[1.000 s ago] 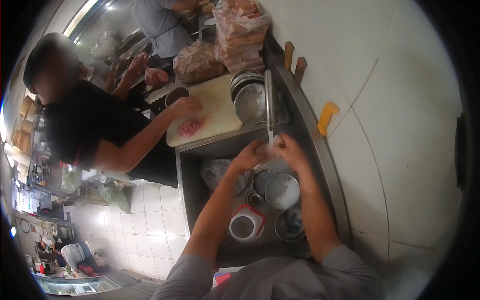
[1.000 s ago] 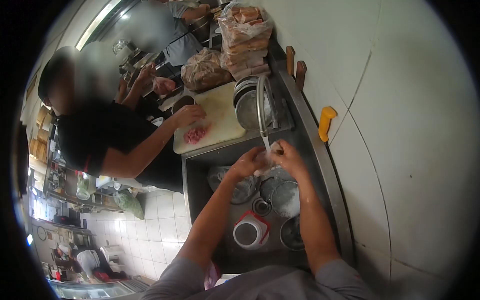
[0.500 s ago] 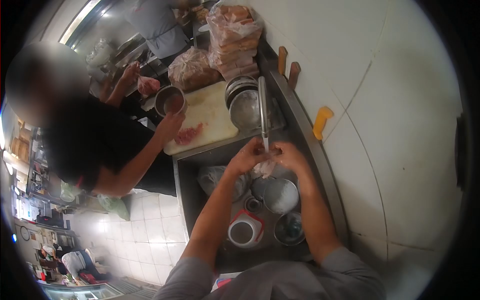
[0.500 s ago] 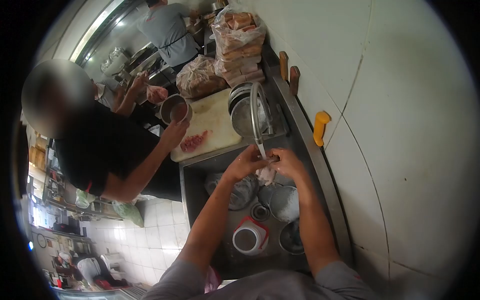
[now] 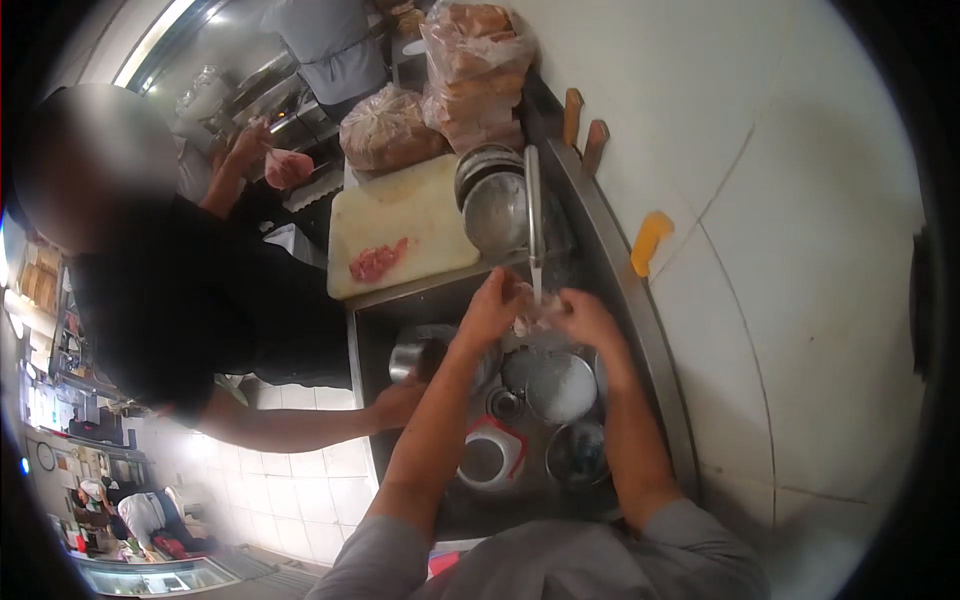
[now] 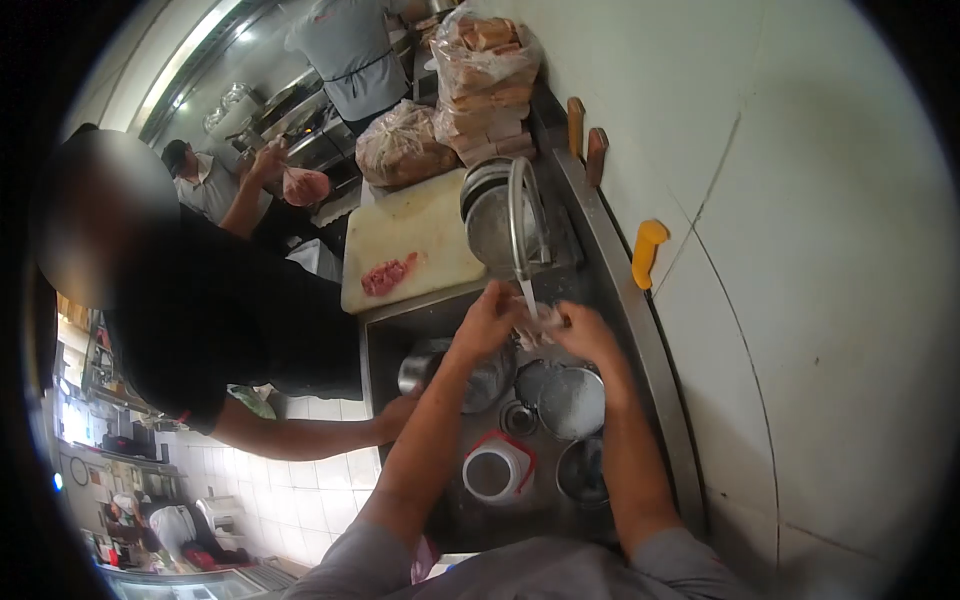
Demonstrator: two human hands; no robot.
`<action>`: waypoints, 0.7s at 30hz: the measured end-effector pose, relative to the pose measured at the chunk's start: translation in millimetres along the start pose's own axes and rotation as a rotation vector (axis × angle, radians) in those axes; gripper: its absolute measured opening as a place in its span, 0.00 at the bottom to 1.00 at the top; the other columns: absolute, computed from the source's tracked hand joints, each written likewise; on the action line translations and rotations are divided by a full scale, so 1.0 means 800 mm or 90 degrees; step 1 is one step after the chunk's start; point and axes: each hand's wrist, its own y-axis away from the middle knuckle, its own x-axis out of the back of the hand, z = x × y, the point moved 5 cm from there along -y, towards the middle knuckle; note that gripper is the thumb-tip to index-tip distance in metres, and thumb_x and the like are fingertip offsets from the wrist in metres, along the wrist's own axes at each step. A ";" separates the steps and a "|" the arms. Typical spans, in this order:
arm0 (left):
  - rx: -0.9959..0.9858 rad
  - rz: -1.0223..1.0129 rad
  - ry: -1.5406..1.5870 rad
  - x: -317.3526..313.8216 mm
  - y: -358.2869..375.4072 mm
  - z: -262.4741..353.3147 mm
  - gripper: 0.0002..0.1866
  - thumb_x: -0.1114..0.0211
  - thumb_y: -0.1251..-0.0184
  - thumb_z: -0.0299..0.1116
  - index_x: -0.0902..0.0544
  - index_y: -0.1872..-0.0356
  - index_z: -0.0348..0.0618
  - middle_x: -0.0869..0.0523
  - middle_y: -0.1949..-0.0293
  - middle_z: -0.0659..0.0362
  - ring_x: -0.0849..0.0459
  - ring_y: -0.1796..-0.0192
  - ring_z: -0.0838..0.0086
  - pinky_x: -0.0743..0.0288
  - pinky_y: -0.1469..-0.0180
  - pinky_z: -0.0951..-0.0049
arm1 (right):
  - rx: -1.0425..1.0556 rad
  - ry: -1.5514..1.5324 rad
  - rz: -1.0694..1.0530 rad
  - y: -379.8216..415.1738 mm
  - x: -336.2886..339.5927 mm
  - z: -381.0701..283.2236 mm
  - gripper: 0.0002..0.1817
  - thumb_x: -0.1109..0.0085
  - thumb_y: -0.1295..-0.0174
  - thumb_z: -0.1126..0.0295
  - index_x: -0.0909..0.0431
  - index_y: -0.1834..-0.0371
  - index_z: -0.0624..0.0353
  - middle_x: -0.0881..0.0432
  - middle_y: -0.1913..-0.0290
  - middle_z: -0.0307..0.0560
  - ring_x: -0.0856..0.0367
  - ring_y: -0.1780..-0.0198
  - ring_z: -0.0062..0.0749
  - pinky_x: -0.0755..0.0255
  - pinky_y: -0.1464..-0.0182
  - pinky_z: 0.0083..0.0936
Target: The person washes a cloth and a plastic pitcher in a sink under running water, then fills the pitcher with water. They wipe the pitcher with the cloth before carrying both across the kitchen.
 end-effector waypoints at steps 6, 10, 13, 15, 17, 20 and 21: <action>-0.018 -0.118 -0.037 -0.070 0.002 -0.052 0.25 0.35 0.44 0.24 0.29 0.43 0.39 0.16 0.56 0.48 0.16 0.52 0.59 0.24 0.51 0.62 | 0.071 -0.089 0.077 -0.034 -0.009 -0.052 0.17 0.36 0.45 0.69 0.23 0.53 0.62 0.17 0.64 0.51 0.17 0.64 0.37 0.25 0.60 0.31; 0.145 0.034 -0.026 -0.067 0.000 -0.063 0.19 0.35 0.44 0.32 0.24 0.51 0.38 0.16 0.60 0.39 0.17 0.52 0.46 0.25 0.52 0.58 | 0.005 -0.428 0.243 -0.011 0.003 0.013 0.24 0.37 0.38 0.61 0.27 0.43 0.61 0.19 0.60 0.47 0.19 0.64 0.35 0.24 0.61 0.33; 0.102 0.156 -0.072 -0.068 0.001 -0.027 0.17 0.35 0.43 0.35 0.24 0.54 0.38 0.15 0.62 0.41 0.15 0.53 0.46 0.24 0.53 0.57 | -0.322 -0.592 0.172 0.000 -0.039 0.076 0.28 0.42 0.34 0.50 0.30 0.40 0.59 0.21 0.54 0.49 0.19 0.63 0.37 0.23 0.62 0.32; 0.133 0.160 0.048 -0.084 0.010 -0.003 0.22 0.35 0.41 0.36 0.26 0.47 0.37 0.16 0.59 0.40 0.16 0.51 0.45 0.24 0.51 0.57 | -0.388 -0.937 -0.002 0.000 -0.068 0.051 0.29 0.47 0.33 0.45 0.31 0.38 0.56 0.19 0.55 0.49 0.18 0.63 0.38 0.22 0.64 0.33; 0.114 0.184 0.097 -0.104 0.024 -0.008 0.26 0.36 0.38 0.37 0.29 0.41 0.39 0.18 0.53 0.41 0.18 0.47 0.47 0.26 0.47 0.59 | -0.322 -0.937 0.033 -0.031 -0.081 0.064 0.27 0.47 0.33 0.47 0.27 0.41 0.56 0.17 0.57 0.47 0.17 0.60 0.38 0.21 0.60 0.34; 0.026 0.240 -0.010 -0.119 0.056 -0.040 0.31 0.39 0.33 0.40 0.37 0.32 0.40 0.24 0.40 0.44 0.23 0.39 0.53 0.30 0.40 0.62 | -0.296 -0.926 0.070 -0.107 -0.153 0.150 0.19 0.46 0.34 0.53 0.19 0.55 0.59 0.16 0.63 0.44 0.17 0.61 0.32 0.22 0.59 0.32; 0.007 0.258 -0.099 -0.116 0.064 -0.040 0.34 0.41 0.31 0.44 0.41 0.30 0.38 0.27 0.37 0.43 0.25 0.37 0.52 0.32 0.38 0.62 | -0.319 -0.882 0.129 -0.133 -0.175 0.177 0.19 0.47 0.33 0.54 0.18 0.58 0.59 0.15 0.64 0.44 0.17 0.61 0.32 0.23 0.59 0.31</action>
